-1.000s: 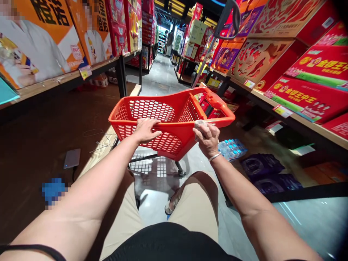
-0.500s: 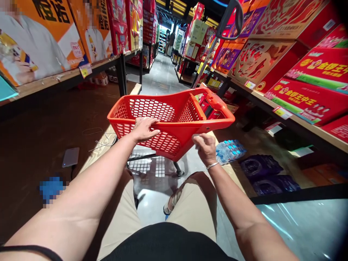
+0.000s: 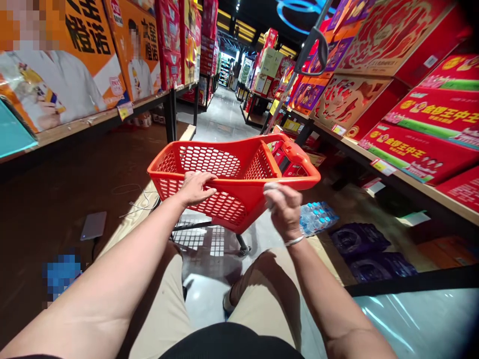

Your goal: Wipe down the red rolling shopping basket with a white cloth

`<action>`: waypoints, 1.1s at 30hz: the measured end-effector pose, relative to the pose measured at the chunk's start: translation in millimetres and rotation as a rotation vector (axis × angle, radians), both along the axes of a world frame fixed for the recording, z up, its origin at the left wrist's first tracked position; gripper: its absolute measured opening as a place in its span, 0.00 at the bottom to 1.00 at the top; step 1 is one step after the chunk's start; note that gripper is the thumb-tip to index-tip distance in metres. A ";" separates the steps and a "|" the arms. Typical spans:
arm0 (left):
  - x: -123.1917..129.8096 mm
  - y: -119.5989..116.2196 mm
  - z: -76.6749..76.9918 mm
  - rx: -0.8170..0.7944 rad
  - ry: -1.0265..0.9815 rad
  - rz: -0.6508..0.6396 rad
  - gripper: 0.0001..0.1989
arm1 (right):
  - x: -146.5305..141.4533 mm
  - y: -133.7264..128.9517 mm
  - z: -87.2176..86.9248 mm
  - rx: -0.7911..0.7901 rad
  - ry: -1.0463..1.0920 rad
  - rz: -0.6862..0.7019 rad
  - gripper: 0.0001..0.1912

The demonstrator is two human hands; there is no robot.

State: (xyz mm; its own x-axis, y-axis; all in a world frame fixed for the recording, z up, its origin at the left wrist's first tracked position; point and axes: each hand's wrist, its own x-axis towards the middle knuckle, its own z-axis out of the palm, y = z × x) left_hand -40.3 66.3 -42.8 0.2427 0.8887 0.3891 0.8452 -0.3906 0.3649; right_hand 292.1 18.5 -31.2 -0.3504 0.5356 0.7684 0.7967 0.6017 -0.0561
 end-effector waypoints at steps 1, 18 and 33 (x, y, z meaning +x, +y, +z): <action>-1.2 -1.0 -0.4 0.007 -0.003 0.003 0.20 | 5.0 4.9 21.0 0.053 0.041 -0.049 0.19; -7.4 -11.7 0.2 0.002 -0.043 -0.023 0.22 | -69.8 24.1 55.1 -0.096 -0.461 0.053 0.13; 11.8 -14.7 8.0 0.061 -0.043 0.091 0.18 | 6.6 19.5 94.8 -0.140 -0.211 0.165 0.19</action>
State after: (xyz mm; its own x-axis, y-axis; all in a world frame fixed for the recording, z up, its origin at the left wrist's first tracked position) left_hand -28.6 51.6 -34.8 0.1436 0.8807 0.4513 0.8622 -0.3352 0.3798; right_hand 298.7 38.0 63.6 -0.5857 0.5536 0.5920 0.6918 0.7220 0.0092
